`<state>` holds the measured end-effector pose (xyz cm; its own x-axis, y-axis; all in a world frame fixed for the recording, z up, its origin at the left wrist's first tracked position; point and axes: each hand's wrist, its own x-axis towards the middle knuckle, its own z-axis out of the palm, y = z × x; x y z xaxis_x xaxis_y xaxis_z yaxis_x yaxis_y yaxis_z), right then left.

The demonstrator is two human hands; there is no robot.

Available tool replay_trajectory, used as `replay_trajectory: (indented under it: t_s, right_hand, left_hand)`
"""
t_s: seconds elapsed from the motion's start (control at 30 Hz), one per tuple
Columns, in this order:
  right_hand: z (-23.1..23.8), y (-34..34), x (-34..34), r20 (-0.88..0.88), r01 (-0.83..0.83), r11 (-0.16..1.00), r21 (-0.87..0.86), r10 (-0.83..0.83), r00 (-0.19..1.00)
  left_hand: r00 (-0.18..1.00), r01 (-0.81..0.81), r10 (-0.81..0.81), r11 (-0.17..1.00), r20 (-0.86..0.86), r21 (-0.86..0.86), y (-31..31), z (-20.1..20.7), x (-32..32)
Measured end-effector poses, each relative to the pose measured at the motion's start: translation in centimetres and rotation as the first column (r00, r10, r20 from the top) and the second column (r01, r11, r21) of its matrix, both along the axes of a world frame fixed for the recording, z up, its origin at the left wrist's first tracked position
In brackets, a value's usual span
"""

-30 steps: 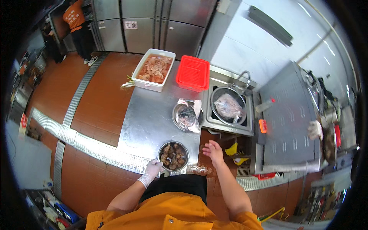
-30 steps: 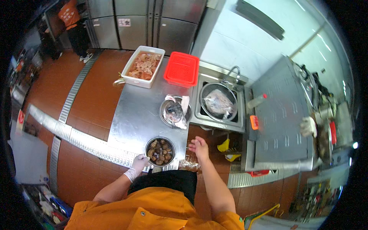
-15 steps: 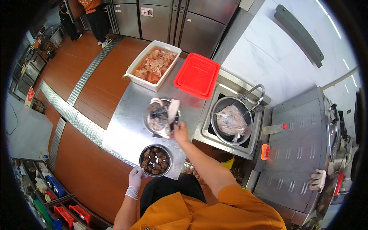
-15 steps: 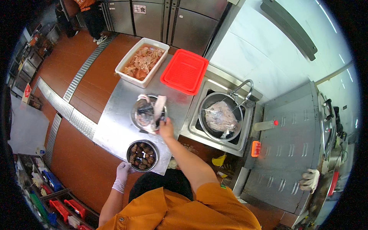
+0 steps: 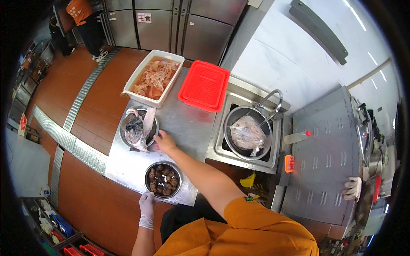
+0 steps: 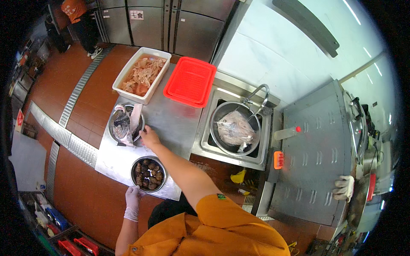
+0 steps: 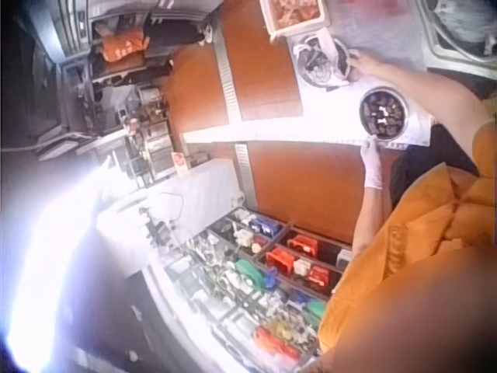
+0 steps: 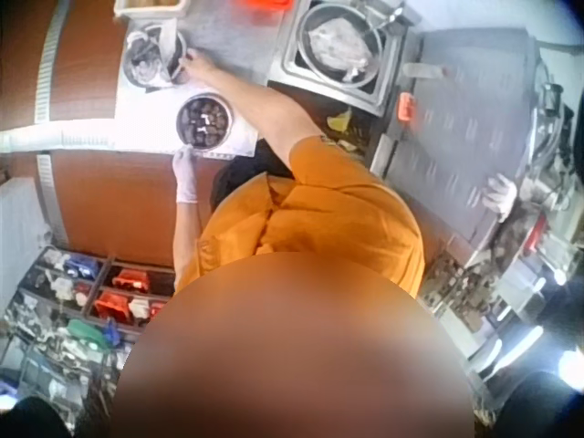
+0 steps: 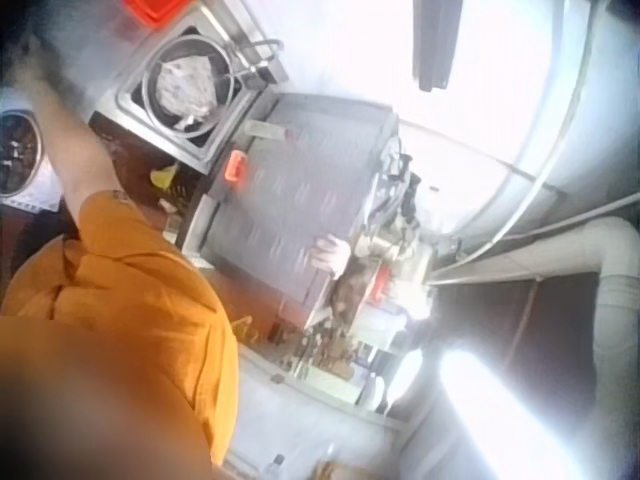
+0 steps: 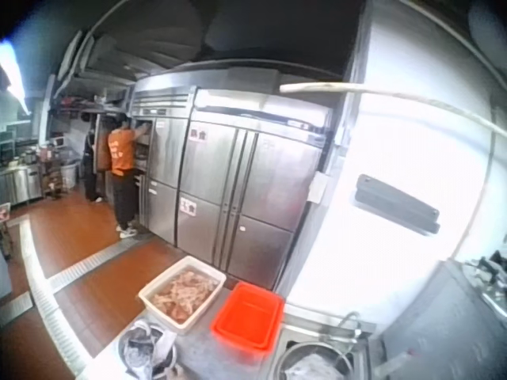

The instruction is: The person walks to a sink carrying two bowls, then repeatedly picks up small brown mushrooms, peels off their outer layers by hand, rinses them under running water, and places the cleaned mushrooms into a metal bowl. The person continues this process for several mushrooms and finishes by rinsing the sink.

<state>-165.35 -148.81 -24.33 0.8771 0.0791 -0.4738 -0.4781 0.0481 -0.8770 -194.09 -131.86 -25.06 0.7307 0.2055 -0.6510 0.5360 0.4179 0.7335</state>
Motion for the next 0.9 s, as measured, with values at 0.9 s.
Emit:
replay_trajectory:
  t_s: [0.9]
  right_hand:
    - [-4.8,-76.6,-1.0,0.550,0.573,0.517,-0.637,-0.217,0.807]
  left_hand:
    - [0.930,0.342,-0.357,0.927,0.086,0.153,-57.2,2.2,19.3]
